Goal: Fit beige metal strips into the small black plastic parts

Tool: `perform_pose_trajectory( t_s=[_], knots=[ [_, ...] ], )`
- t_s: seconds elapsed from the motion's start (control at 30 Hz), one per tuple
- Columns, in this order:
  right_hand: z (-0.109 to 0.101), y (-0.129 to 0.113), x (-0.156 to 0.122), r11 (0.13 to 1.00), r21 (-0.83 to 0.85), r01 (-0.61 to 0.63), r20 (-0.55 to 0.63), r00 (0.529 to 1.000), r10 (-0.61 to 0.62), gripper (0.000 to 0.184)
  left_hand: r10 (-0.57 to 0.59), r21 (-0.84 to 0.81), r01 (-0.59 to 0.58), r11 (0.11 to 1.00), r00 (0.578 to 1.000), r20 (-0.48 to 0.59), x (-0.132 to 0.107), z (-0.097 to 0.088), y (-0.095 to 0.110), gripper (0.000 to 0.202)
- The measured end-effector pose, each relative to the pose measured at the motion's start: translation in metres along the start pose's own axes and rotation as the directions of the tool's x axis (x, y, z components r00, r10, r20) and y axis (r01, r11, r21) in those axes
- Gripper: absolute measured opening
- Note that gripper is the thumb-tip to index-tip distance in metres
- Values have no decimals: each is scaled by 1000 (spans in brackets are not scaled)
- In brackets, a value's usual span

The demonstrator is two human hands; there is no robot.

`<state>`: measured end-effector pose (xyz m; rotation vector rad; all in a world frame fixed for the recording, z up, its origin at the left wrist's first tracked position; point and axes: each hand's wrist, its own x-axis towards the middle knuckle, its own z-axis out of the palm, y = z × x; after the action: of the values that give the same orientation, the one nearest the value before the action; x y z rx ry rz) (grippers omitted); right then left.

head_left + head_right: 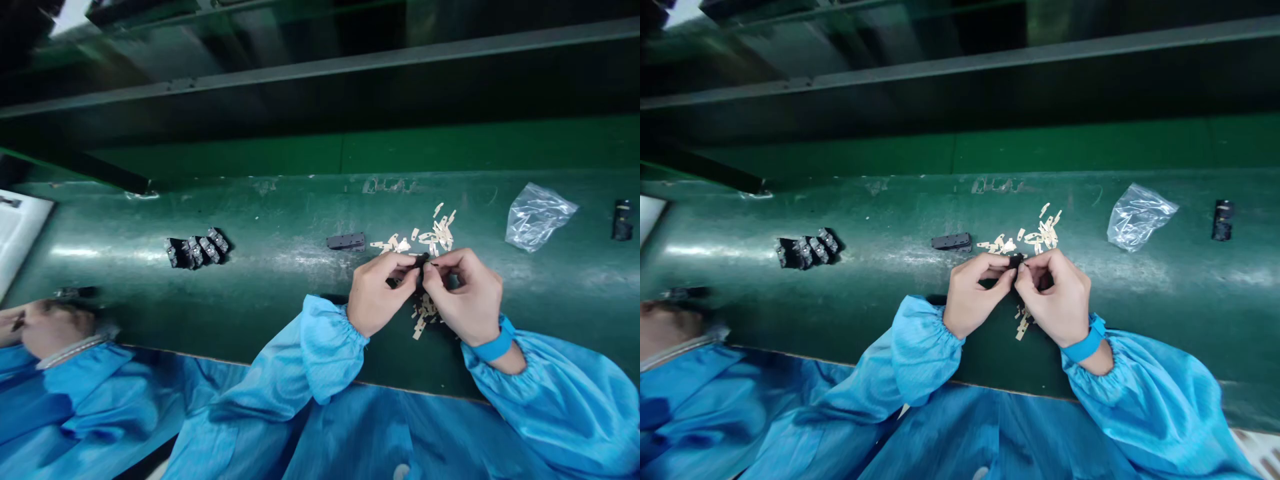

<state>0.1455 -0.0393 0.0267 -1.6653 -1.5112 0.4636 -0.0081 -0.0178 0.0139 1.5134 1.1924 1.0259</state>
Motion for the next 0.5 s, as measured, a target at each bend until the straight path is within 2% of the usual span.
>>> perform_pose_trajectory(
  t_s=[0.1,0.2,0.3,0.37,0.4,0.43,0.5],
  knots=[
    [-2,0,1,998,26,-55,37,998,54,11,145,124,-141,982,989,-25,2,-2,-2,11],
    [-1,2,1,993,51,-102,60,993,99,10,331,247,-315,916,943,-25,4,-4,-3,13],
    [1,4,0,998,-46,-46,38,998,48,9,438,385,-418,823,898,37,4,-5,-5,19],
    [3,6,-1,983,-179,36,32,999,-31,9,422,457,-410,789,903,82,3,-6,-7,24],
    [3,7,-1,971,-231,62,30,998,-57,16,394,466,-385,796,915,83,3,-6,-8,25],
    [3,9,-1,964,-255,69,26,998,-65,26,350,451,-343,824,934,71,3,-6,-9,25],
    [0,11,0,980,-192,48,9,999,-47,44,222,342,-218,914,975,26,6,-6,-11,23]
  ],
)
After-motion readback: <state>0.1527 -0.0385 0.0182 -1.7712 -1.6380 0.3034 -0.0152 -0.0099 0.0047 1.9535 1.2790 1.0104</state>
